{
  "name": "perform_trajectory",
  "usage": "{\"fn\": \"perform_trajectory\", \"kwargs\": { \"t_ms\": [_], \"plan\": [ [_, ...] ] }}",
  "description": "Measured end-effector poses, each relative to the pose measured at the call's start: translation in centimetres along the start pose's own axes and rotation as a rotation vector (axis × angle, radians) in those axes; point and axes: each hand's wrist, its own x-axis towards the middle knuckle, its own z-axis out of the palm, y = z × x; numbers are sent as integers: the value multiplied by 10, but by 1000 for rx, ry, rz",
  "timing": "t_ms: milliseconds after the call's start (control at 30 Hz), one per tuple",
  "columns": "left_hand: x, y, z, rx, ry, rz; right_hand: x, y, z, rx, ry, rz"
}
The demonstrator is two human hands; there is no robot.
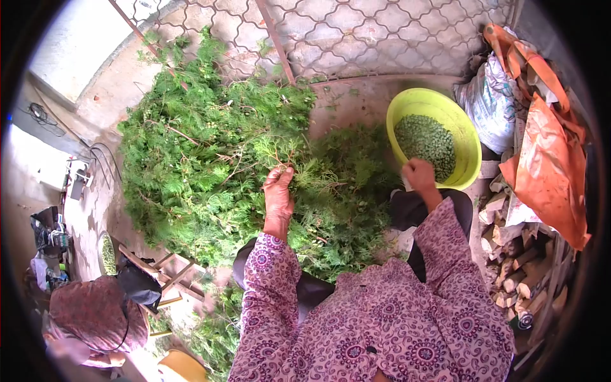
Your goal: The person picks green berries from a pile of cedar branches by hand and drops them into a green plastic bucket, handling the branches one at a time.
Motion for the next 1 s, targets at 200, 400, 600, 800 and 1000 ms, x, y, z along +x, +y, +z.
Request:
{"fn": "perform_trajectory", "kwargs": {
  "t_ms": [200, 400, 600, 800, 1000],
  "plan": [
    [-36, 35, -22, 187, 79, 368, -87, 20, 53, 4, -357, 34],
    [-102, 153, -106, 602, 475, 732, -95, 32, 62, -31, -562, 89],
    [-216, 167, -264, 1846, 799, 185, -98, 43, 93, -28, -702, 182],
    [-349, 128, -378, 2237, 430, -1174, -98, 27, 105, -7, -812, 181],
    [-332, 117, -309, 2107, 578, -885, -100, -48, 111, -57, -901, -10]
  ]
}}
